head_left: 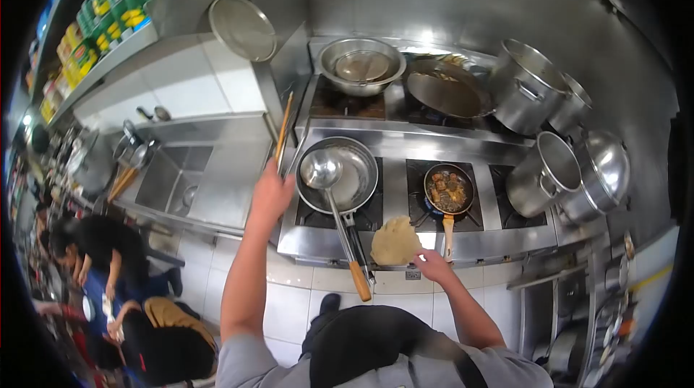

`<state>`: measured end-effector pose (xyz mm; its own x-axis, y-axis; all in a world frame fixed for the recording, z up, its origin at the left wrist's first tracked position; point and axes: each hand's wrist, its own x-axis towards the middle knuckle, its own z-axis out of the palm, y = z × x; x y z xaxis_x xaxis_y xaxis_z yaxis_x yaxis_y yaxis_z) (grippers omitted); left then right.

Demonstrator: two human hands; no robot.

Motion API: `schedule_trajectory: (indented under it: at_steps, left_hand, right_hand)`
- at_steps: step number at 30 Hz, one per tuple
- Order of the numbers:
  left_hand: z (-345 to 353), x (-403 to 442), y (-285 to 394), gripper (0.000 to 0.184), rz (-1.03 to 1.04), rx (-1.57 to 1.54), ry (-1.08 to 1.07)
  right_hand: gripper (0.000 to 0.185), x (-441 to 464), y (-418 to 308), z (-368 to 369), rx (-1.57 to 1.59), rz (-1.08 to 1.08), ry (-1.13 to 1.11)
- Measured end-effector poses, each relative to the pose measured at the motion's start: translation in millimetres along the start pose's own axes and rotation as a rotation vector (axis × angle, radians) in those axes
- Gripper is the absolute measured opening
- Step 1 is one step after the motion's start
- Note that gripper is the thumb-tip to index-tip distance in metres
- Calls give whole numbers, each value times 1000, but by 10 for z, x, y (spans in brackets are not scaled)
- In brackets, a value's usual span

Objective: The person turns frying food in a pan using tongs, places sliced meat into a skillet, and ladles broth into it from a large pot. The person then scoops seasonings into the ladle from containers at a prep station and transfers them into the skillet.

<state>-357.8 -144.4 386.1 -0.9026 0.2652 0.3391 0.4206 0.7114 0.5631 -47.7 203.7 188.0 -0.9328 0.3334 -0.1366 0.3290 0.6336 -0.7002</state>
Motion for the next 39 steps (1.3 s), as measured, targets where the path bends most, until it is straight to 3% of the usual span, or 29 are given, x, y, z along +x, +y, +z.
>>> schedule_trajectory:
  at_steps: [6,7,9,10,12,16,22,24,28,30,34,36,38,39]
  left_hand:
    - [902,2341,399,51,122,-69,-77]
    - [898,2568,636,42,-128,-332,-304]
    - [1296,3099,694,33,-289,-594,-470]
    - [1406,3213,770,26,-292,-664,-459]
    - [1661,3393,817,20,-311,-741,-467]
    - [1881,3567,851,16,-331,-784,-523]
    - [1834,3699,784,17,-399,-1066,-501]
    - [1752,3775,848,25,-572,-1287,-494]
    - [1665,4057,1005,31,-481,-1320,-551]
    - [1610,4159,1104,28,-289,-1084,-522]
    - [1583,4397,1162,25,-276,-1017,-527]
    - [1658,4523,1114,22,-284,-1138,-479]
    - [1850,4704,966,22,-461,-1417,-428]
    - [1794,4672,969,26,-528,-1407,-444]
  right_hand:
    - [35,-768,-427,524,34,113,43]
    - [36,-999,-514,623,14,260,50]
    - [38,-1487,-440,959,64,371,118]
    - [39,-1744,-618,1025,98,550,113]
    - [39,-2189,-818,1189,138,704,111]
    - [41,-2694,-595,1657,163,691,101]
    - [41,-2339,-1102,1270,76,688,223]
    - [40,-2125,-1184,1110,53,758,232]
    - [40,-1975,-1227,911,20,754,247]
    - [41,-1980,-1223,895,-5,805,216]
    - [44,-2085,-1071,1092,-54,826,198]
    - [44,-2133,-976,1158,-47,779,189]
    - [44,-2205,-869,1347,-41,726,188]
    - [44,-2225,-891,1363,-36,783,163]
